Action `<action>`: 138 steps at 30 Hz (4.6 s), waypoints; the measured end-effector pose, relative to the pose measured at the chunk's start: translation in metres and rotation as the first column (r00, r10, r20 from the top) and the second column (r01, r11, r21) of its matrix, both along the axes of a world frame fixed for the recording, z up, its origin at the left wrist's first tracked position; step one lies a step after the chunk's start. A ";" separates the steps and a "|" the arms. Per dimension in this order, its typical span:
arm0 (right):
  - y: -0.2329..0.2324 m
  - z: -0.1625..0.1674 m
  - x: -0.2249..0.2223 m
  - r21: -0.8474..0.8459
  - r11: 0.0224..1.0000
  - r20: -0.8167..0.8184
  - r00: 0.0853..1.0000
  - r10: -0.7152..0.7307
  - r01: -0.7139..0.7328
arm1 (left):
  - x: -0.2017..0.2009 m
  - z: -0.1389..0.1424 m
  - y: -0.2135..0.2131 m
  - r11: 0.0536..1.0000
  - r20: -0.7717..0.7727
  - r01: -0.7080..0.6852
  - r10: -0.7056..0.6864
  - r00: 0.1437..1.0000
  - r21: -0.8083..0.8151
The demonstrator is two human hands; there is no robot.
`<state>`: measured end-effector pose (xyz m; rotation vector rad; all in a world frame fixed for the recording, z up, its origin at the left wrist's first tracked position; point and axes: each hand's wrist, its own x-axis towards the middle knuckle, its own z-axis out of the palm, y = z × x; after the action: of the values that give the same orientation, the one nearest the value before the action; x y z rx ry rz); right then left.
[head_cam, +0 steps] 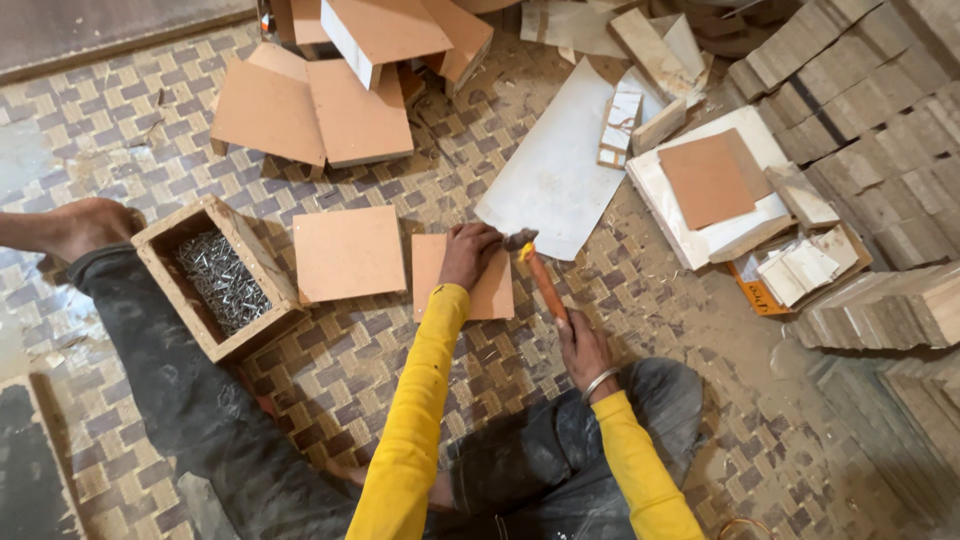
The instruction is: The person sits on the floor and assembles small wooden boxes by placing nails into pre-drilled holes and hammering them in. They handle multiple wooden panels and small wooden blocks, using a hammer to secure the pieces together.
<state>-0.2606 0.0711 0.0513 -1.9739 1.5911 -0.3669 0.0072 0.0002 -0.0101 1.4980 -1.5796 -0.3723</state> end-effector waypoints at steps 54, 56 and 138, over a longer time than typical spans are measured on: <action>0.001 -0.048 -0.005 -0.282 0.958 -0.026 0.998 0.053 -0.058 | 0.001 0.004 0.008 0.999 -0.065 0.017 -0.015 0.998 0.027; 0.002 -0.045 -0.005 -0.244 0.970 0.093 0.995 0.024 0.000 | 0.000 0.003 0.006 1.000 -0.058 0.015 -0.014 0.998 0.026; -0.002 -0.004 -0.067 -0.346 0.938 -0.217 0.969 -0.118 0.037 | -0.016 0.061 0.022 0.998 -0.337 -0.045 0.056 0.940 0.040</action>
<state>-0.3281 0.0686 0.0473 -2.2877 1.8616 -0.4812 -0.0090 0.0220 0.0507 1.4086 -1.2657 -0.5940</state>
